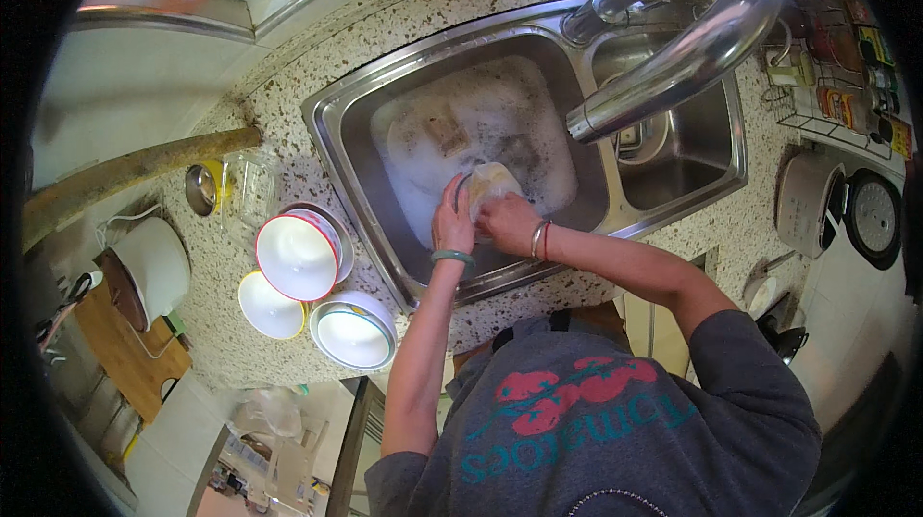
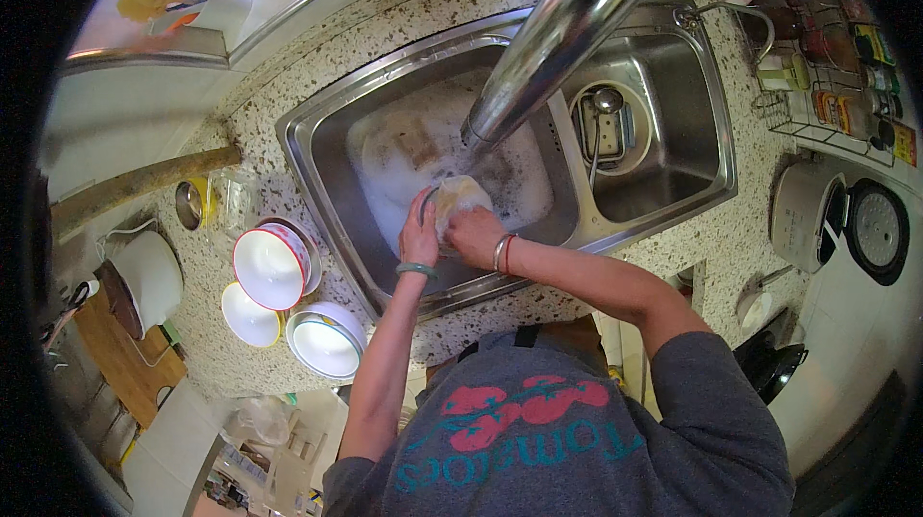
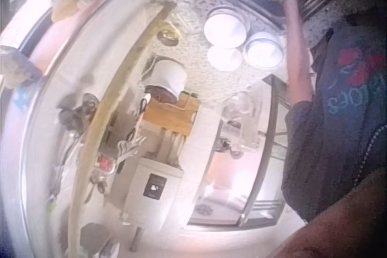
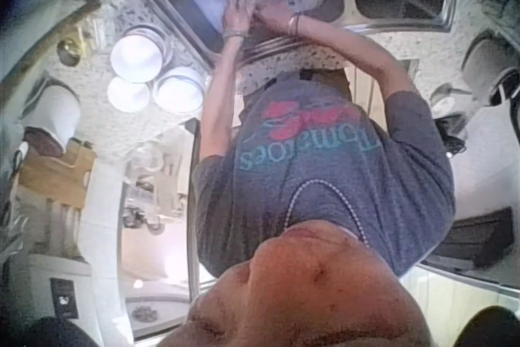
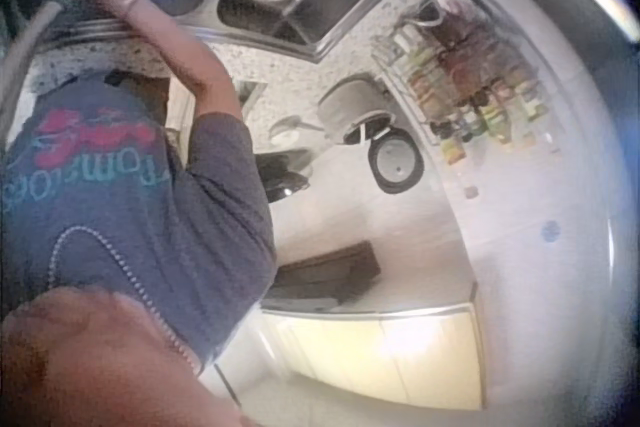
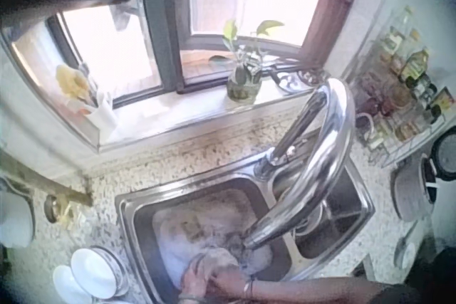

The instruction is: The person washes various kitchen items in a double-basin stainless steel sink using a sponge and soapy water. They scrub and rinse a red and white patterned bowl, a white bowl, a small white bowl, a clear glass, and a white plate, placing each cleaned item on the countertop to the left of the sink.

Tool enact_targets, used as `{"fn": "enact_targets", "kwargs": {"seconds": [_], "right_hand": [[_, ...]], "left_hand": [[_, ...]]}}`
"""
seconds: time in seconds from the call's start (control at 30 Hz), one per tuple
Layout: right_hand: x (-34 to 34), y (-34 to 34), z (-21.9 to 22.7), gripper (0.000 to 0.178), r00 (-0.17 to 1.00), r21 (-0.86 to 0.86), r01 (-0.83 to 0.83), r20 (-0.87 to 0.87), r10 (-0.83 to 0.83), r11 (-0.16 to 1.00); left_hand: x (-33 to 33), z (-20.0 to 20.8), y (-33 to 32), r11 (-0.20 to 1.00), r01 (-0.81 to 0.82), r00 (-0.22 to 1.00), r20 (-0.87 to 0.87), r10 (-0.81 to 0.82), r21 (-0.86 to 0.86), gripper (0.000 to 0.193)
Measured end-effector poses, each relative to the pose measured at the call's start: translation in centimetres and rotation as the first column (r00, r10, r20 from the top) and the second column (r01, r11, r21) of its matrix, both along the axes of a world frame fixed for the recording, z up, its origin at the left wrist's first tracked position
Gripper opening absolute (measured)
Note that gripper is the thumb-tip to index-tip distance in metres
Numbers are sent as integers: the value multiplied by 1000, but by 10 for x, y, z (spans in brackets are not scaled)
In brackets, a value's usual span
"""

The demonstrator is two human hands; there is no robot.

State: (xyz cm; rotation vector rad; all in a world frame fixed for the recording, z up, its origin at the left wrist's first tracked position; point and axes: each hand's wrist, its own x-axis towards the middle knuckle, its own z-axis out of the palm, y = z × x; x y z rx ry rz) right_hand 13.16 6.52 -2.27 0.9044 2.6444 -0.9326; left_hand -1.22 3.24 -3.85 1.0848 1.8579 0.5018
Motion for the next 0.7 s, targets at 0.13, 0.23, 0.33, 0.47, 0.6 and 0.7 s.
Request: {"fn": "enact_targets", "kwargs": {"seconds": [0.13, 0.23, 0.33, 0.47, 0.6, 0.7], "right_hand": [[16, 17, 1, 23, 990, 269, -74, -94, 103, 960], [20, 32, -1, 27, 957, 376, -181, -147, 251, 909], [21, 33, -11, 26, 969, 394, -125, -148, 197, 911], [7, 5, -24, 20, 992, 253, 96, -106, -71, 963], [2, -20, -41, 13, 922, -206, 336, -125, -365, 919], [-9, -16, -37, 20, 804, -585, 437, -87, -588, 684]], "left_hand": [[-12, -32, -8, 967, -101, 963, 222, 154, -235, 45], [-9, -16, 2, 936, -123, 922, 311, 230, -330, 46], [2, 25, 19, 927, -150, 915, 307, 261, -343, 44], [11, 1, 3, 986, -164, 972, 172, 161, 2, 37], [20, 11, -3, 991, -134, 991, 10, 134, -27, 35], [7, 27, 8, 999, 28, 999, -39, -30, -42, 37]]}}
